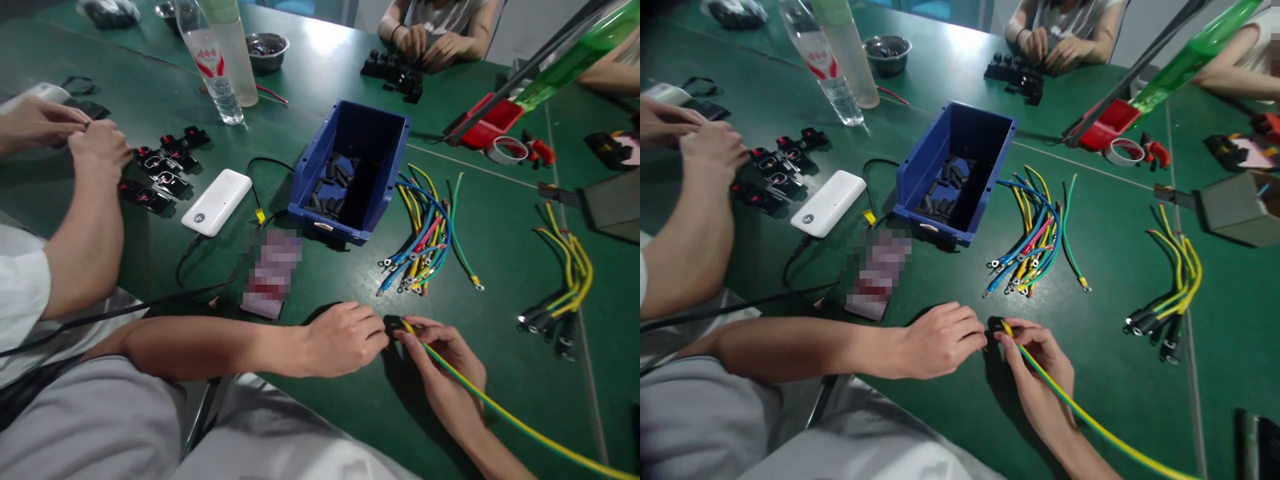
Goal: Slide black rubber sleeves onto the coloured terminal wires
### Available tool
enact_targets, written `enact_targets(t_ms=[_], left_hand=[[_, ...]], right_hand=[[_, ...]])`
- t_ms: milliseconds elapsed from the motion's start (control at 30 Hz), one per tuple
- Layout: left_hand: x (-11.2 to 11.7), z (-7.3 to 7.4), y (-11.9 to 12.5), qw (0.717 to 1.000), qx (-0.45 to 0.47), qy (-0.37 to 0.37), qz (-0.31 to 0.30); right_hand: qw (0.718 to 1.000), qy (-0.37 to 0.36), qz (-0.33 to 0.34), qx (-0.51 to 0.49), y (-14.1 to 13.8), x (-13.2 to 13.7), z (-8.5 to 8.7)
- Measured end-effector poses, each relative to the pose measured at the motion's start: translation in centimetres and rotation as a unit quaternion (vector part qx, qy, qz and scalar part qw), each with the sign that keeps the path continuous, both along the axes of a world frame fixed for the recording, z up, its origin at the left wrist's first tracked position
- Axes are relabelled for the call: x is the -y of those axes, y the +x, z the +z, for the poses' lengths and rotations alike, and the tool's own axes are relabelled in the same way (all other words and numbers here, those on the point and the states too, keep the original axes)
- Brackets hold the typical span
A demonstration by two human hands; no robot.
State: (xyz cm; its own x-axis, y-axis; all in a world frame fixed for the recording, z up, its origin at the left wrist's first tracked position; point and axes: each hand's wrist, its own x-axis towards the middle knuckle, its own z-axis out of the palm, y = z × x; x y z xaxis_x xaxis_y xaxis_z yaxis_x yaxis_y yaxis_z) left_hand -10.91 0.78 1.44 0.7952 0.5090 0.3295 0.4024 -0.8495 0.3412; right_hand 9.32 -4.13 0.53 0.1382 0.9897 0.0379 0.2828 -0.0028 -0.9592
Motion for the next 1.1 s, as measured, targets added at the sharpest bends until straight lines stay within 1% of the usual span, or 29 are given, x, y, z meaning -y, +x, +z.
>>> enact_targets(t_ms=[100, 200, 300, 367, 533, 633, 733, 900, 1033, 1100], left_hand=[[0.2, 0.0, 0.3, 1.0, 0.02, 0.02, -0.004], [0.6, -0.1, 0.6, 0.998, 0.046, 0.039, -0.017], [1.2, -0.3, 0.7, 0.989, 0.088, 0.083, -0.081], [1.4, -0.5, 0.5, 0.981, 0.115, 0.099, -0.125], [1.4, -0.6, -0.1, 0.975, 0.125, 0.088, -0.159], [1.4, -0.6, -0.2, 0.976, 0.105, 0.07, -0.178], [1.2, -0.6, -0.2, 0.979, 0.08, 0.054, -0.181], [1.3, -0.6, 0.3, 0.98, 0.058, 0.058, -0.18], [1.4, -0.6, 0.7, 0.986, 0.046, 0.072, -0.142], [1.4, -0.5, 1.0, 0.992, 0.049, 0.048, -0.105]], right_hand=[[1.0, 0.005, -0.006, -0.025, -0.2, -0.4, 0.0], [0.999, 0.025, -0.024, -0.036, -0.6, -1.6, 0.1], [0.996, 0.048, -0.061, -0.047, -1.3, -3.1, 0.1], [0.994, 0.06, -0.082, -0.047, -1.9, -4.0, 0.1], [0.987, 0.084, -0.138, -0.014, -4.3, -5.6, 0.4], [0.985, 0.093, -0.143, -0.026, -5.6, -6.3, 0.8], [0.988, 0.085, -0.124, -0.044, -5.8, -6.3, 0.9], [0.99, 0.09, -0.108, -0.029, -4.0, -4.4, 0.5], [0.995, 0.056, -0.078, -0.037, -2.7, -2.7, 0.7], [0.996, 0.035, -0.055, -0.052, -2.4, -2.3, 1.0]])
